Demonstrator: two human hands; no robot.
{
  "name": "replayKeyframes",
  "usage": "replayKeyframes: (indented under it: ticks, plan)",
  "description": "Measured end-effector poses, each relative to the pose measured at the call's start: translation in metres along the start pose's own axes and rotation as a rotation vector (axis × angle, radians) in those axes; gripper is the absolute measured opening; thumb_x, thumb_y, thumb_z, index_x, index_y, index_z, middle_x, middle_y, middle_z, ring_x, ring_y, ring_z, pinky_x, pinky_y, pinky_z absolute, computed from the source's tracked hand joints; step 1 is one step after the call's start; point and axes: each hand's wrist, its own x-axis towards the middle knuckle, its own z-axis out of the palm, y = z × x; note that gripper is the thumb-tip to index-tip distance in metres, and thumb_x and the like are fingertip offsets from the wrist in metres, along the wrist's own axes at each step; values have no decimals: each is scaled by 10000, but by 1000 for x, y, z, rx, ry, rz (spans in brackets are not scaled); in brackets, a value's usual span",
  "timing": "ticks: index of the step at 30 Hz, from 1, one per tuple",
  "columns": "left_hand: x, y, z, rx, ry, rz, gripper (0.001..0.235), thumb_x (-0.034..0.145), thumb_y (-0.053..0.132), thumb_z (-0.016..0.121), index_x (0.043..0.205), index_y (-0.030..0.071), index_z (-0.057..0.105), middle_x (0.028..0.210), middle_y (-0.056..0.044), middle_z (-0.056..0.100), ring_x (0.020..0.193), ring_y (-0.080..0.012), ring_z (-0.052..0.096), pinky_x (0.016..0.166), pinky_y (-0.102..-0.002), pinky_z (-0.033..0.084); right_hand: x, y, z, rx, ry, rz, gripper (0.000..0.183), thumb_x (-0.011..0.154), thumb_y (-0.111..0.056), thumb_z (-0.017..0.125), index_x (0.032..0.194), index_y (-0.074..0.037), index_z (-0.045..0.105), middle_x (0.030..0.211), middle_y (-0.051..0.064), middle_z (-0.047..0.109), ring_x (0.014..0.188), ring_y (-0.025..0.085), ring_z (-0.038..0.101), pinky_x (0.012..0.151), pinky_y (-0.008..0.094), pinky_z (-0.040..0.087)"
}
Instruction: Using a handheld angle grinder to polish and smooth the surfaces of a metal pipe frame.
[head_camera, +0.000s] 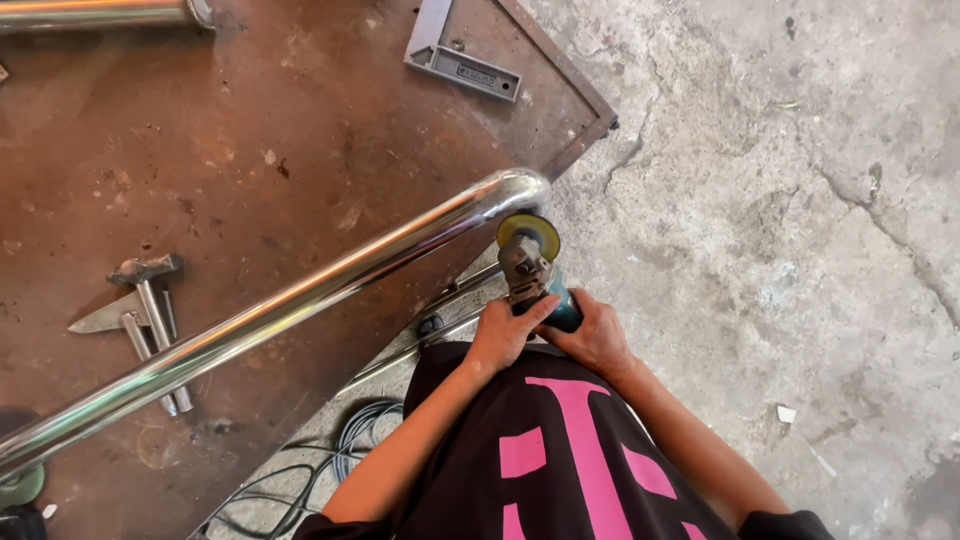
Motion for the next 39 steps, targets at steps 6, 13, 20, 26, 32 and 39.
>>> replayKeyframes:
  ticks: [6,13,20,26,32,39]
  plan:
    - [1,3,4,32,-16,-24,708,741,661,801,914,-25,779,824,-193,758,910,-296,751,853,-414,562,-3,11,0,7,34,-12,709,603,-546,867,1214,-259,648,955,143,773,1027,354,730,877,498,569]
    - [3,1,6,55,-24,-29,692,728,653,818,898,-16,777,820,-175,758,884,-264,747,841,-386,570,-7,10,-2,60,59,-22,684,603,-545,877,1185,-253,667,931,148,773,1000,375,734,843,510,566]
    - [-2,9,8,75,-32,-12,726,705,669,812,924,-22,769,846,-195,757,934,-298,751,849,-405,568,-6,14,-1,47,93,-15,687,594,-559,880,1181,-277,662,923,113,774,996,337,740,848,481,572]
    - [-2,7,9,50,5,-9,656,713,642,827,876,8,782,813,-170,758,890,-260,751,808,-381,569,-10,4,-4,32,85,6,713,590,-585,874,1195,-276,658,910,129,770,987,357,739,831,490,576]
    - [-16,-2,4,87,-79,-52,799,714,714,752,973,-41,781,963,-245,760,1071,-370,720,899,-473,553,-20,12,6,-45,17,-5,723,632,-542,850,1242,-210,648,925,242,750,1009,435,715,879,565,552]
    - [-2,-10,2,-2,-24,-43,696,716,684,799,875,7,790,827,-173,766,922,-271,758,833,-375,587,-12,1,4,22,44,12,710,604,-594,878,1179,-229,679,901,178,763,980,400,732,831,506,570]
